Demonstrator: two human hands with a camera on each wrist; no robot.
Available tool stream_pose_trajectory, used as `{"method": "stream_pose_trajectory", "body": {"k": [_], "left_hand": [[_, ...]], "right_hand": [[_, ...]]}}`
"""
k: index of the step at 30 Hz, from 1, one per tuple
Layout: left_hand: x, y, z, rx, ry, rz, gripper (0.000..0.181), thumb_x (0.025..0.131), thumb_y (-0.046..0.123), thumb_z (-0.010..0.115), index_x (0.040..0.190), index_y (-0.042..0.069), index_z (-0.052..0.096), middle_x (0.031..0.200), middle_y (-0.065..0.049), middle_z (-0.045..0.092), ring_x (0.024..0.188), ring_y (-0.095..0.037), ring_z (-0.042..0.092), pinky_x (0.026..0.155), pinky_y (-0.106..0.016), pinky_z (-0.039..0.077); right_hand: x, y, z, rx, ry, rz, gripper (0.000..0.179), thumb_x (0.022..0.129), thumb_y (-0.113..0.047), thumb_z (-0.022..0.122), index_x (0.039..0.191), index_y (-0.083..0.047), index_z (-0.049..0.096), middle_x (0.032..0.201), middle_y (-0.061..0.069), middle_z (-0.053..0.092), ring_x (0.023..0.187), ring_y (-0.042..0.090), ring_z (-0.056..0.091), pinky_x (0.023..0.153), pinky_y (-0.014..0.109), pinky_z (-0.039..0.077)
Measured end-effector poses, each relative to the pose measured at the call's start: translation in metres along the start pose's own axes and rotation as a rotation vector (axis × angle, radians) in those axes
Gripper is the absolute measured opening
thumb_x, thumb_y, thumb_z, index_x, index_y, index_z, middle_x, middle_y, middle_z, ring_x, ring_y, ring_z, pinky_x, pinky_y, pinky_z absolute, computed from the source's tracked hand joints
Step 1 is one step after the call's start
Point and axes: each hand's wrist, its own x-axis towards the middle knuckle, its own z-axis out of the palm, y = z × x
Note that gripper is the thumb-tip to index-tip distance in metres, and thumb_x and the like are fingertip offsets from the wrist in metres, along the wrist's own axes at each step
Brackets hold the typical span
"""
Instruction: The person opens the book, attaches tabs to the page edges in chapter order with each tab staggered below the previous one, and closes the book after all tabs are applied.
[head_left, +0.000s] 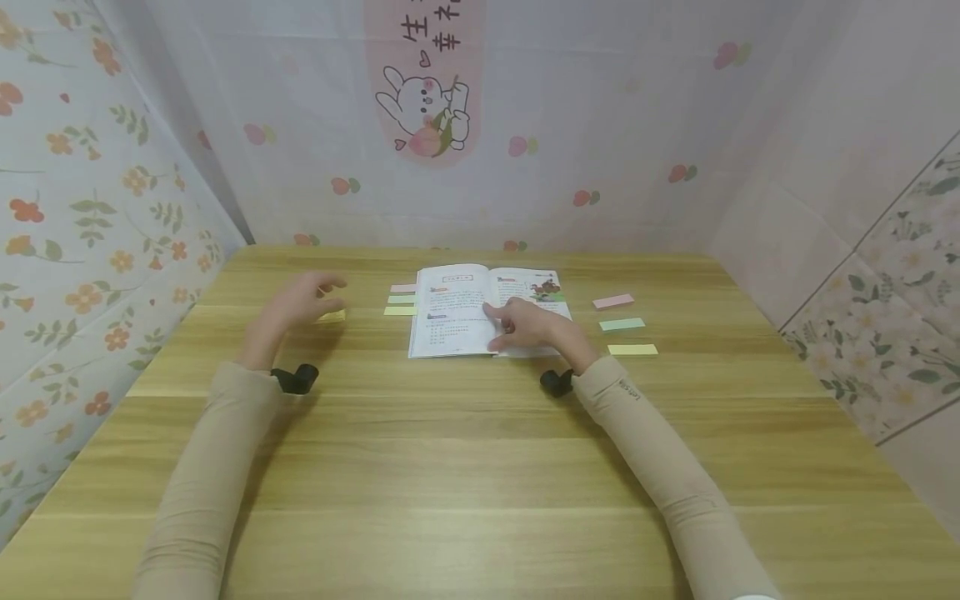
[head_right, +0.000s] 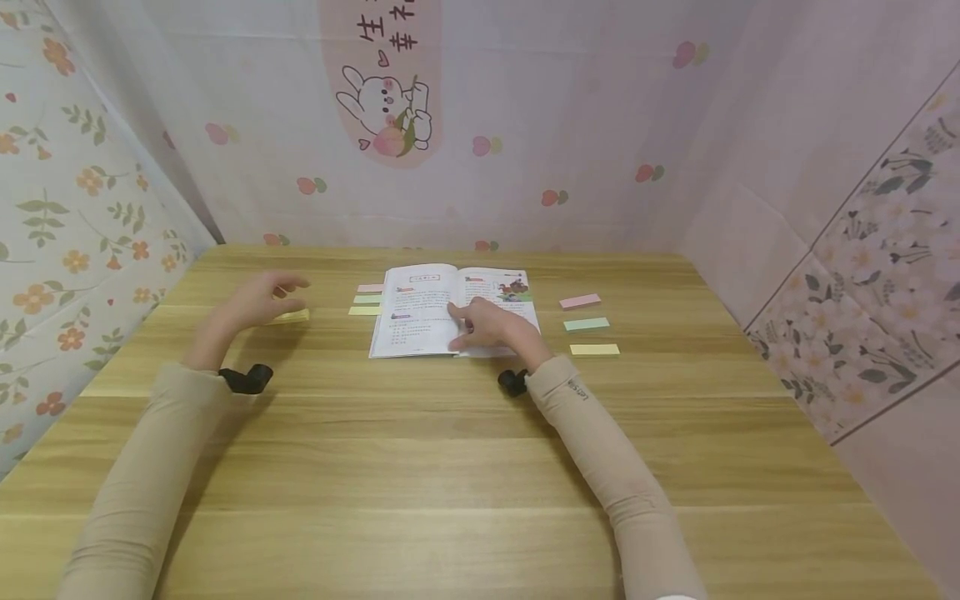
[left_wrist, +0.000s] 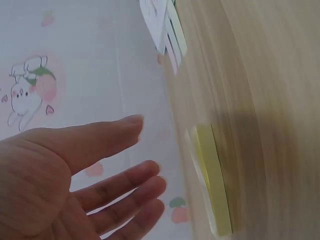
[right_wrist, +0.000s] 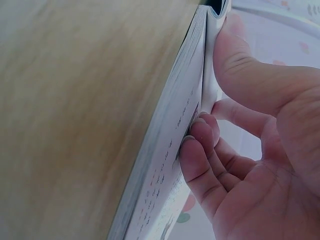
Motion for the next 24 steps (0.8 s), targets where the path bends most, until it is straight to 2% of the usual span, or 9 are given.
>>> {"method": "stream_pose_trajectory", "body": {"k": [11, 16, 24], "left_hand": [[-0.011, -0.024, -0.007, -0.029, -0.050, -0.083, 0.048, 0.088, -0.002, 0.066, 0.132, -0.016, 0.051, 0.132, -0.044, 0.048, 0.123, -0.060, 0.045, 0.101, -0.067, 0.040], [-0.017, -0.031, -0.008, 0.000, -0.072, -0.122, 0.048, 0.086, 0.001, 0.070, 0.129, -0.015, 0.055, 0.125, -0.043, 0.053, 0.118, -0.057, 0.051, 0.099, -0.065, 0.043], [-0.021, -0.035, -0.008, 0.040, -0.062, -0.144, 0.032, 0.085, 0.003, 0.069, 0.113, -0.011, 0.064, 0.115, -0.038, 0.060, 0.109, -0.052, 0.056, 0.093, -0.063, 0.047]], "right_hand": [[-0.002, -0.001, 0.000, 0.011, 0.004, 0.008, 0.081, 0.093, -0.035, 0.074, 0.157, -0.012, 0.031, 0.102, 0.013, 0.049, 0.090, 0.022, 0.046, 0.079, 0.032, 0.039], [-0.001, -0.001, 0.000, 0.012, 0.005, 0.014, 0.081, 0.093, -0.035, 0.074, 0.157, -0.012, 0.030, 0.102, 0.013, 0.049, 0.089, 0.022, 0.046, 0.079, 0.031, 0.039], [-0.001, -0.001, 0.000, 0.015, 0.003, 0.006, 0.082, 0.092, -0.034, 0.075, 0.157, -0.010, 0.031, 0.100, 0.012, 0.048, 0.088, 0.022, 0.045, 0.077, 0.031, 0.038]]}}
